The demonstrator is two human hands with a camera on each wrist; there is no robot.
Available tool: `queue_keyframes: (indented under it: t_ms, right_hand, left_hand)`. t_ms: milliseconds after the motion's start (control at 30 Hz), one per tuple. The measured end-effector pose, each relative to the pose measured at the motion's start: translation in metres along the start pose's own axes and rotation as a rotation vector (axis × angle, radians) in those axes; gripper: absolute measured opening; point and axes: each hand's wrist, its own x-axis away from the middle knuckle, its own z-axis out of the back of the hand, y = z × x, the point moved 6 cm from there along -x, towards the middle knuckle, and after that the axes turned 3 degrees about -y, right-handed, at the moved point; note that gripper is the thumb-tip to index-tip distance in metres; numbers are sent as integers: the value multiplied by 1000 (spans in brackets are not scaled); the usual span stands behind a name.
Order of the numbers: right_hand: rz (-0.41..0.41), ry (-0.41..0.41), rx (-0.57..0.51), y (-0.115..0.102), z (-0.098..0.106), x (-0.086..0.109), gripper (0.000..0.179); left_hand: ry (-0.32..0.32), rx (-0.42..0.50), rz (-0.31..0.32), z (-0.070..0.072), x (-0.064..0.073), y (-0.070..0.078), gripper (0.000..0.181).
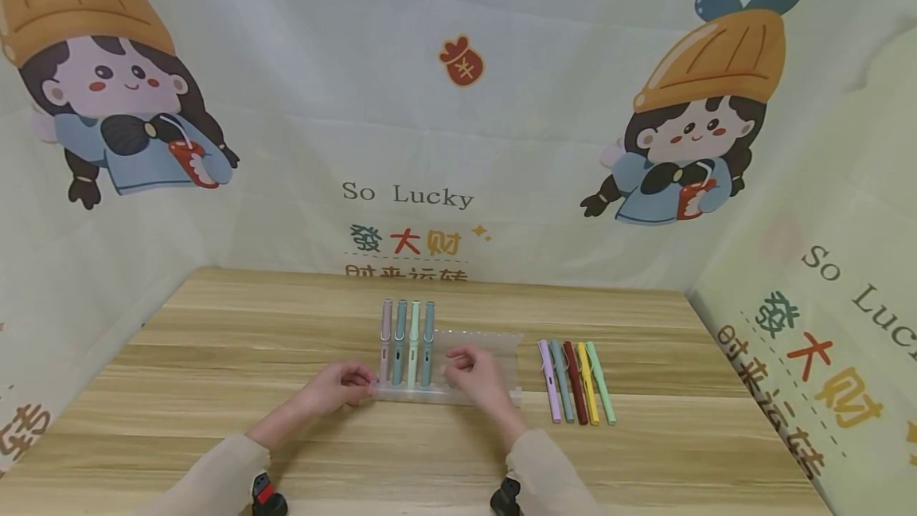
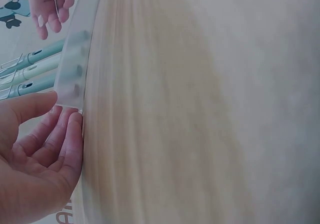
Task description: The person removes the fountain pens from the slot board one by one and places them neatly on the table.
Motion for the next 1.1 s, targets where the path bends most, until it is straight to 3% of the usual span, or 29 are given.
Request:
queue_keyframes:
  t_ms: [633,1100]
  right_hand:
    - [-12,20,-138,0,-20,-12,29]
    - [-25,15,-106,-1,-25,-15,29]
  left_hand:
    - [-5,-3,-2,-1,-3,-2,15]
    - [-8,-12,-30,0,-2,-1,15]
